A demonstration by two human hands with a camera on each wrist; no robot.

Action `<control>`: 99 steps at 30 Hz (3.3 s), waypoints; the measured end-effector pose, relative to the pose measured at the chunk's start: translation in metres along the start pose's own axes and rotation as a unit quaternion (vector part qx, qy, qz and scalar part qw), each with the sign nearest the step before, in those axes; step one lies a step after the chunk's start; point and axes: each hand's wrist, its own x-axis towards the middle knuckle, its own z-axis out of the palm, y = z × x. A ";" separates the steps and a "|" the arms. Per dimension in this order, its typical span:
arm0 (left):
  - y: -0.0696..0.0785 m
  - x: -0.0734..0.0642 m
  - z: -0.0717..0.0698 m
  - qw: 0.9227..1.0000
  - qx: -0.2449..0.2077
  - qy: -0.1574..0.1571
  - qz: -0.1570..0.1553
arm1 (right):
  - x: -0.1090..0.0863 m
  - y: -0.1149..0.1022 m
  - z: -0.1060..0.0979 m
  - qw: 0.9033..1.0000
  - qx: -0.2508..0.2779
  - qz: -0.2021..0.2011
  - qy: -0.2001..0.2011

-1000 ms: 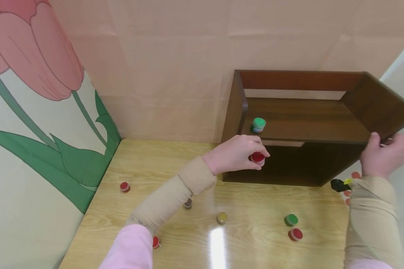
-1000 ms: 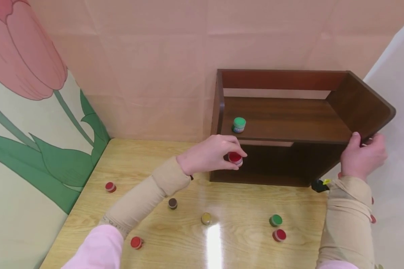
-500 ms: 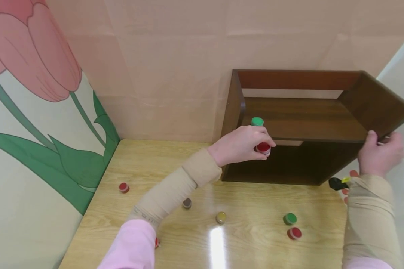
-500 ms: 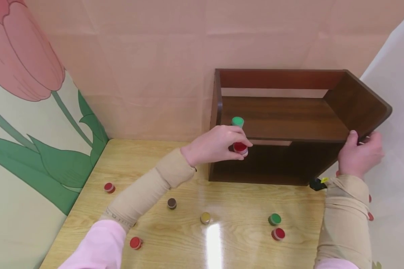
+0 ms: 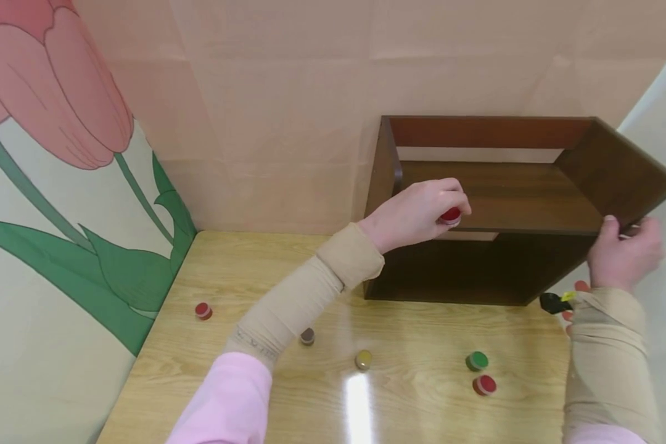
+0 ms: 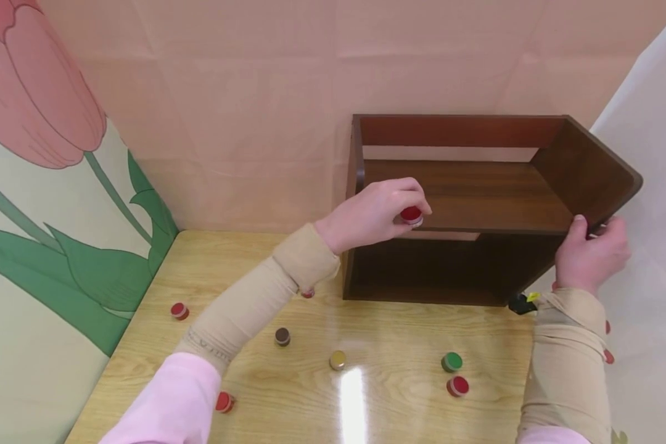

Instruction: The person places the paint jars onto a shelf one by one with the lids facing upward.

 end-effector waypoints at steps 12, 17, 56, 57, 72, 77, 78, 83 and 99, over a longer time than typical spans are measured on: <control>-0.010 0.025 0.009 0.999 0.007 0.002 -0.043 | 0.000 0.001 -0.002 1.000 0.005 0.011 -0.005; -0.015 0.031 0.021 0.999 0.006 0.006 -0.051 | 0.003 0.002 -0.002 1.000 0.002 0.004 -0.002; -0.026 0.040 0.047 0.994 0.025 -0.019 -0.101 | 0.005 0.009 0.001 1.000 0.000 -0.013 0.013; -0.026 0.040 0.047 0.995 0.025 -0.018 -0.099 | 0.005 0.009 0.002 1.000 -0.001 -0.014 0.014; -0.021 0.041 0.042 0.991 0.067 -0.045 -0.107 | 0.005 0.004 0.003 1.000 -0.001 -0.009 0.007; -0.018 0.042 0.038 0.988 0.086 -0.052 -0.117 | 0.007 0.004 0.003 1.000 -0.001 -0.002 0.002; -0.017 0.042 0.037 0.988 0.087 -0.053 -0.118 | 0.007 0.005 0.003 1.000 -0.001 -0.001 0.003; -0.010 0.041 0.029 0.989 0.089 -0.050 -0.110 | 0.007 0.007 0.004 1.000 0.001 -0.009 0.008; 0.020 0.019 -0.019 0.994 0.070 0.007 -0.079 | 0.003 0.003 0.000 1.000 0.007 0.000 0.000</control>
